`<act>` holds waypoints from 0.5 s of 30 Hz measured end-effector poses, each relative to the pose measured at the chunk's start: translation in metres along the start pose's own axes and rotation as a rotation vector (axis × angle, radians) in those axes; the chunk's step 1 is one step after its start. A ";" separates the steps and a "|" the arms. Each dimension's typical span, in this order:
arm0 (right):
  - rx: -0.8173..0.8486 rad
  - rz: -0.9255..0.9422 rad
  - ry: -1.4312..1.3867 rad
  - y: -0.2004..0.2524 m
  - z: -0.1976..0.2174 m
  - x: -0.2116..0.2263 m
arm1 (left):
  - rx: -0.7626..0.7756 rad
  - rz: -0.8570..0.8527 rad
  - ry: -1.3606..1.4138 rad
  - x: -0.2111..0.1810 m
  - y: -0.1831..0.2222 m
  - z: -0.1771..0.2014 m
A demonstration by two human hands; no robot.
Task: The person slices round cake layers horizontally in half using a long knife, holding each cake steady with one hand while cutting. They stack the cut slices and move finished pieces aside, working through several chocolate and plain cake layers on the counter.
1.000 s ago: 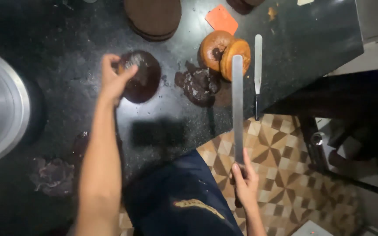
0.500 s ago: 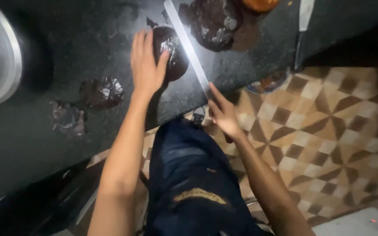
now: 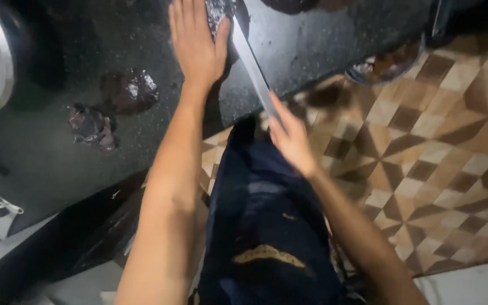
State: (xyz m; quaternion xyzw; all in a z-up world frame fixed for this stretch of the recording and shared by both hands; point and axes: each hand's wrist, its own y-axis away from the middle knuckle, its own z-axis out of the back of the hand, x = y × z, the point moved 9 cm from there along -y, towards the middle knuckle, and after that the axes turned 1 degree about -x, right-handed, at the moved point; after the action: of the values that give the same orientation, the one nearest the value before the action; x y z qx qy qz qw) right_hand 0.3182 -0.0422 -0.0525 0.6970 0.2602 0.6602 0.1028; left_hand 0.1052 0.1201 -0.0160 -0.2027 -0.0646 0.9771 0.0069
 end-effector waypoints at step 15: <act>0.046 0.168 0.378 -0.033 -0.049 0.058 | 0.002 0.036 0.070 0.001 0.002 0.002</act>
State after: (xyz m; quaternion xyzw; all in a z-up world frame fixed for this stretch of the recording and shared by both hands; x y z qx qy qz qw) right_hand 0.2622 0.0050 -0.0132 0.5822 0.2309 0.7794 -0.0192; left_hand 0.1033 0.1182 -0.0153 -0.2376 -0.0598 0.9695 -0.0083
